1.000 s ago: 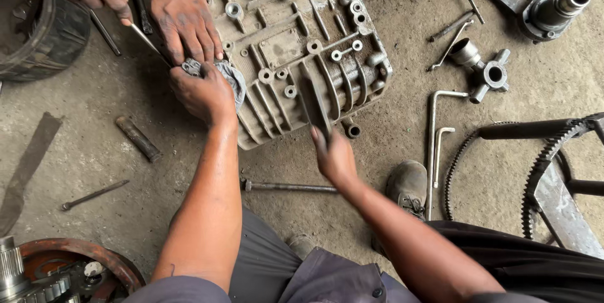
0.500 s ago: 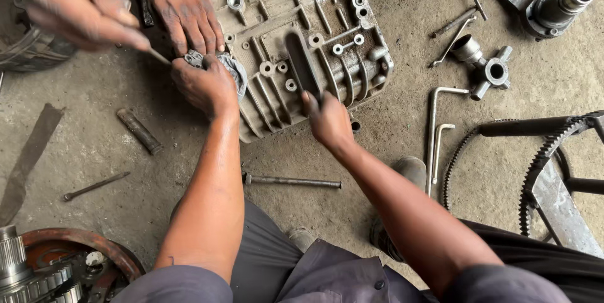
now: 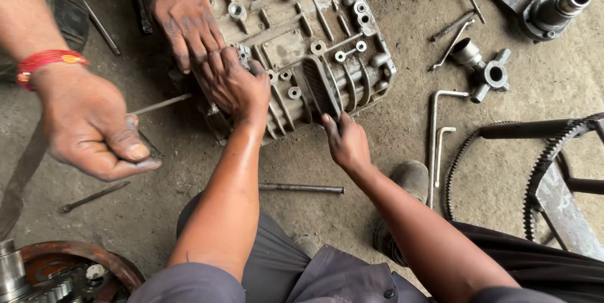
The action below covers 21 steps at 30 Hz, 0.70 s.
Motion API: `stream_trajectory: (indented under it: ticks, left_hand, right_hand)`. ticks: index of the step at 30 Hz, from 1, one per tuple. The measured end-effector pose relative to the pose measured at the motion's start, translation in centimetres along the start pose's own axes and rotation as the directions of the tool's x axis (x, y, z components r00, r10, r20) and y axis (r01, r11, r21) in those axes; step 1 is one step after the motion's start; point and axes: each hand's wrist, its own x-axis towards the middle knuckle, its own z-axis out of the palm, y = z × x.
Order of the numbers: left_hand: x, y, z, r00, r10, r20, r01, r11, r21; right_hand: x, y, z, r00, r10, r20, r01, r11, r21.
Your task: The person scrubs the surface of a metal engine block with a wire brush and wipes it with a cloth. The person removes debris from between the cooling fins while another person holds a tool against the casing.
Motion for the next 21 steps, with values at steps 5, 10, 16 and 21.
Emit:
stream_trajectory:
  ticks: [5, 10, 16, 21]
  left_hand:
    - [0.5, 0.2, -0.1, 0.995, -0.009, 0.1, 0.006, 1.0, 0.031]
    - [0.6, 0.8, -0.7, 0.998, 0.051, 0.036, -0.055, 0.992, 0.114]
    - [0.2, 1.6, -1.7, 0.997, 0.048, 0.053, -0.052, 0.996, 0.067]
    - [-0.4, 1.5, -0.8, 0.994, 0.103, 0.029, -0.104, 0.994, 0.046]
  right_hand:
    - [-2.5, 2.7, 0.9, 0.998, 0.059, 0.008, -0.059, 0.996, 0.073]
    - [-2.4, 2.4, -0.7, 0.997, 0.076, -0.034, -0.072, 0.992, 0.108]
    - [3.1, -6.1, -4.1, 1.0, 0.014, 0.009, -0.013, 0.993, -0.115]
    - [-2.0, 1.6, -1.2, 0.998, 0.011, -0.063, -0.01, 1.0, 0.004]
